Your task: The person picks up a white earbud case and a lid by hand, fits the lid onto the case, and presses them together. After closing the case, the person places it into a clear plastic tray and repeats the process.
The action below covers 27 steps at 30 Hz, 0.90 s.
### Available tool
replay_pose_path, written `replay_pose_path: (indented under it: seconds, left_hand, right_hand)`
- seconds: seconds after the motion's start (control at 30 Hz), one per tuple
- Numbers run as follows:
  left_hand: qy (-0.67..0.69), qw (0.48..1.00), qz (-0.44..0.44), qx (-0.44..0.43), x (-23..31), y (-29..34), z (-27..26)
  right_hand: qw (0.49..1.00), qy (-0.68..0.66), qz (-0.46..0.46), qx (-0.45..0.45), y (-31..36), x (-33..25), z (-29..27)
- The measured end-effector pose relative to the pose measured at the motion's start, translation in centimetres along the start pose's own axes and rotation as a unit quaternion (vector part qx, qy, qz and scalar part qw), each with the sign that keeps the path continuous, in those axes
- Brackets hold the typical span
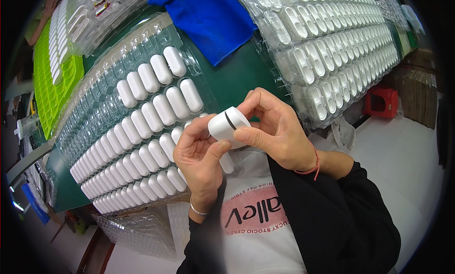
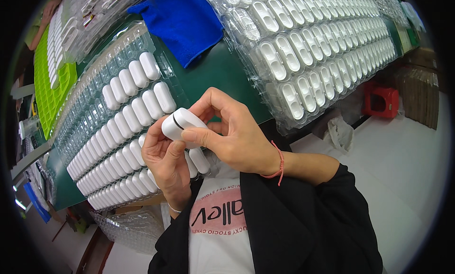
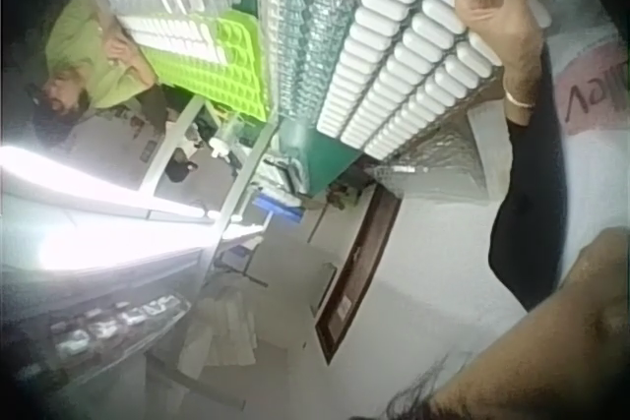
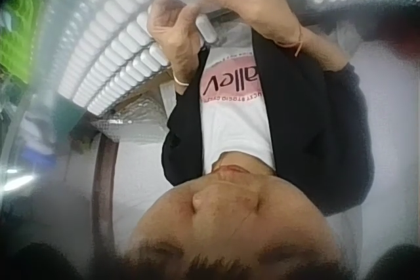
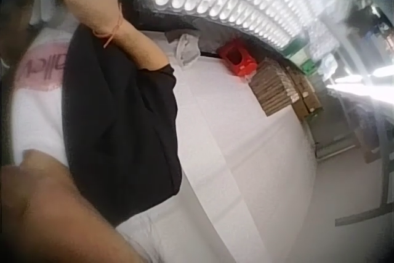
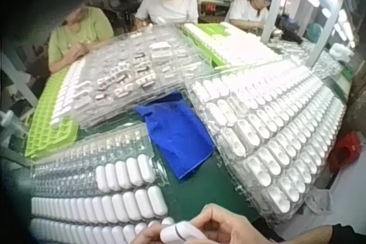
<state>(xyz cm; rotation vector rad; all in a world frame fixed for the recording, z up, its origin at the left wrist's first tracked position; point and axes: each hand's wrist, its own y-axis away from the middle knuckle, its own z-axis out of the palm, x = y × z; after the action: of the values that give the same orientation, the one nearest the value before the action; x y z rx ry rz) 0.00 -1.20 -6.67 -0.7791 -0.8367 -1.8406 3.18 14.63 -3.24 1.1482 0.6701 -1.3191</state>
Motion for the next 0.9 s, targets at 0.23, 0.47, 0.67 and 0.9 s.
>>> replay_pose_path:
  seconds: [0.23, 0.47, 0.67, 0.9]
  left_hand:
    - [0.076, 0.993, -0.085, -0.028, 0.4, -0.2, -1.3]
    - [0.087, 0.994, -0.069, -0.002, 0.6, 0.2, -0.7]
    - [0.074, 0.994, -0.071, -0.040, 0.4, 0.0, -1.8]
    - [0.131, 0.991, -0.015, 0.036, 2.1, 0.1, -0.3]
  right_hand:
    - [0.994, -0.029, 0.094, -0.036, -0.9, -1.5, -0.3]
    - [0.997, -0.021, 0.063, -0.033, -1.2, -1.5, 0.1]
    - [0.998, -0.001, 0.046, -0.037, -2.2, -1.5, -0.2]
    - [0.861, 0.396, -0.318, -0.018, -2.2, -2.6, 0.7]
